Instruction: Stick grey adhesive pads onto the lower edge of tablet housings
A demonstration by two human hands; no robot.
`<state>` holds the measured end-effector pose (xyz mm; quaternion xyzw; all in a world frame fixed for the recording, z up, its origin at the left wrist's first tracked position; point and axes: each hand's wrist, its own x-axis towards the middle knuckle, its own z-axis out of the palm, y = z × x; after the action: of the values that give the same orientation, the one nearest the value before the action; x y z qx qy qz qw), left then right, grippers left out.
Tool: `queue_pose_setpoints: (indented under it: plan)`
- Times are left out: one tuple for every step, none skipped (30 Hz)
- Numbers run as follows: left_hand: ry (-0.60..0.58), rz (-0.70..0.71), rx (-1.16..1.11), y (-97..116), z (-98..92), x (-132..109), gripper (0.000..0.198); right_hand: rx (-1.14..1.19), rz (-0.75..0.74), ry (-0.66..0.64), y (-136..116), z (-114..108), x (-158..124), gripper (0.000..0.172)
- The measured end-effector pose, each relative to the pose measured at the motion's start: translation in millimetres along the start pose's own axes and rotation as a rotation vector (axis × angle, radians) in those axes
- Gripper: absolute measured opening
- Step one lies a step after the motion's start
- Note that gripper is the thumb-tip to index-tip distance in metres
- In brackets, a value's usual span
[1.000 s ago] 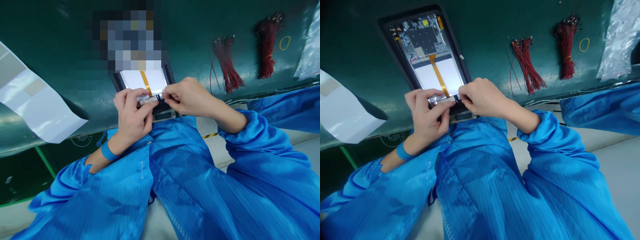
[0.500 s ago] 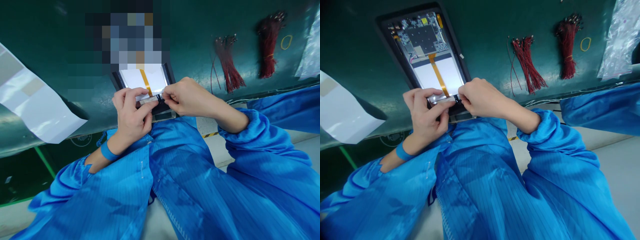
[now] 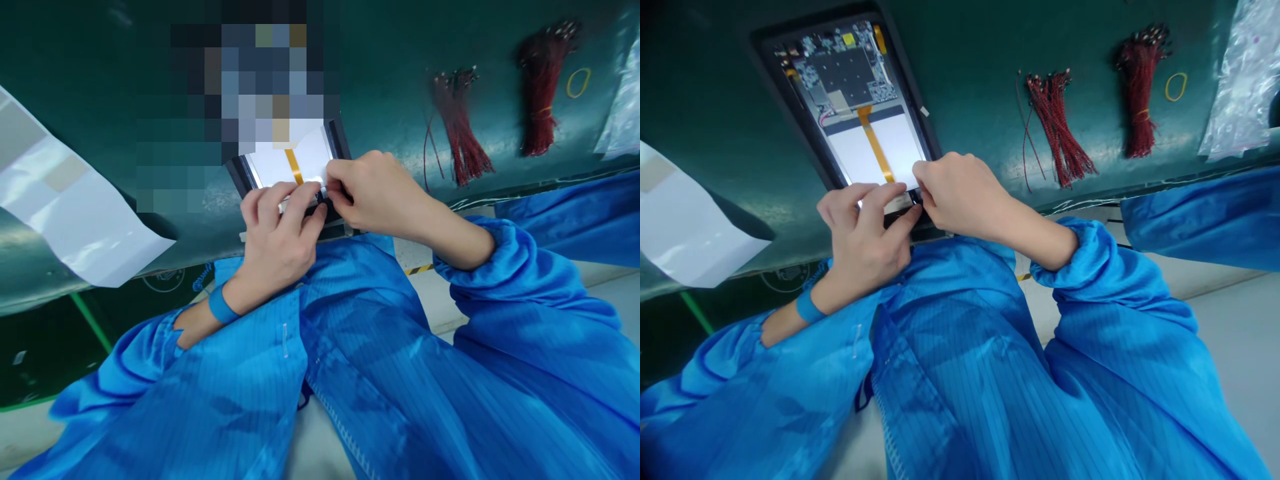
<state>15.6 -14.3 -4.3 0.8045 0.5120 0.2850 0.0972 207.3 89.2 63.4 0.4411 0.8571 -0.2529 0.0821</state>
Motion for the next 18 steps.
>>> queue_pose_setpoints:
  plan:
    - [-0.001, 0.006, 0.029, 4.1, 1.1, -0.8, 0.032, -0.008, 0.005, 0.011, -0.3, 1.0, -0.7, 0.031]
    - [-0.003, 0.007, 0.06, 7.5, 2.2, -2.1, 0.035, -0.015, 0.008, 0.022, -0.5, 1.9, -1.4, 0.031]
    - [-0.005, 0.003, 0.084, 9.8, 3.1, -3.6, 0.037, -0.02, 0.007, 0.03, -0.5, 2.8, -2.2, 0.031]
    - [-0.005, -0.002, 0.096, 10.8, 3.6, -5.3, 0.039, -0.022, 0.003, 0.034, -0.3, 3.5, -3.0, 0.031]
    - [0.0, -0.005, 0.094, 10.5, 3.6, -7.1, 0.041, -0.022, -0.005, 0.035, 0.1, 4.2, -3.8, 0.031]
    - [0.013, -0.002, 0.079, 9.0, 2.9, -8.9, 0.043, -0.018, -0.016, 0.034, 0.7, 4.8, -4.7, 0.032]
    - [0.035, 0.006, 0.06, 6.5, 1.7, -10.6, 0.044, -0.01, -0.026, 0.031, 1.2, 5.4, -5.5, 0.032]
    - [0.059, 0.016, 0.041, 3.4, -0.1, -12.1, 0.044, 0.001, -0.035, 0.026, 1.8, 6.1, -6.4, 0.032]
    - [0.084, 0.028, 0.023, -0.1, -2.4, -13.3, 0.044, 0.013, -0.041, 0.022, 2.3, 6.8, -7.3, 0.033]
    - [0.108, 0.034, 0.011, -3.6, -5.1, -14.3, 0.043, 0.025, -0.044, 0.017, 2.6, 7.6, -8.0, 0.033]
    - [0.113, 0.031, 0.009, -6.8, -7.8, -15.0, 0.041, 0.033, -0.043, 0.013, 2.8, 8.4, -8.7, 0.033]
    - [0.115, 0.024, 0.015, -9.6, -10.3, -15.5, 0.039, 0.039, -0.042, 0.009, 2.7, 9.1, -9.2, 0.034]
    - [0.112, 0.014, 0.025, -11.7, -12.6, -15.8, 0.037, 0.042, -0.04, 0.006, 2.6, 9.8, -9.6, 0.034]
    - [0.107, 0.004, 0.034, -13.2, -14.3, -15.8, 0.037, 0.043, -0.037, 0.005, 2.4, 10.3, -9.7, 0.033]
    - [0.099, -0.007, 0.04, -14.1, -15.4, -15.8, 0.037, 0.042, -0.034, 0.005, 2.3, 10.6, -9.7, 0.033]
    - [0.091, -0.023, 0.04, -14.6, -15.7, -15.6, 0.038, 0.04, -0.032, 0.006, 2.1, 10.8, -9.5, 0.033]
    - [0.087, -0.033, 0.038, -14.7, -15.3, -15.4, 0.039, 0.035, -0.031, 0.007, 2.1, 10.6, -9.3, 0.033]
    - [0.088, -0.041, 0.038, -14.8, -14.3, -15.1, 0.039, 0.029, -0.032, 0.005, 2.3, 10.3, -9.0, 0.033]
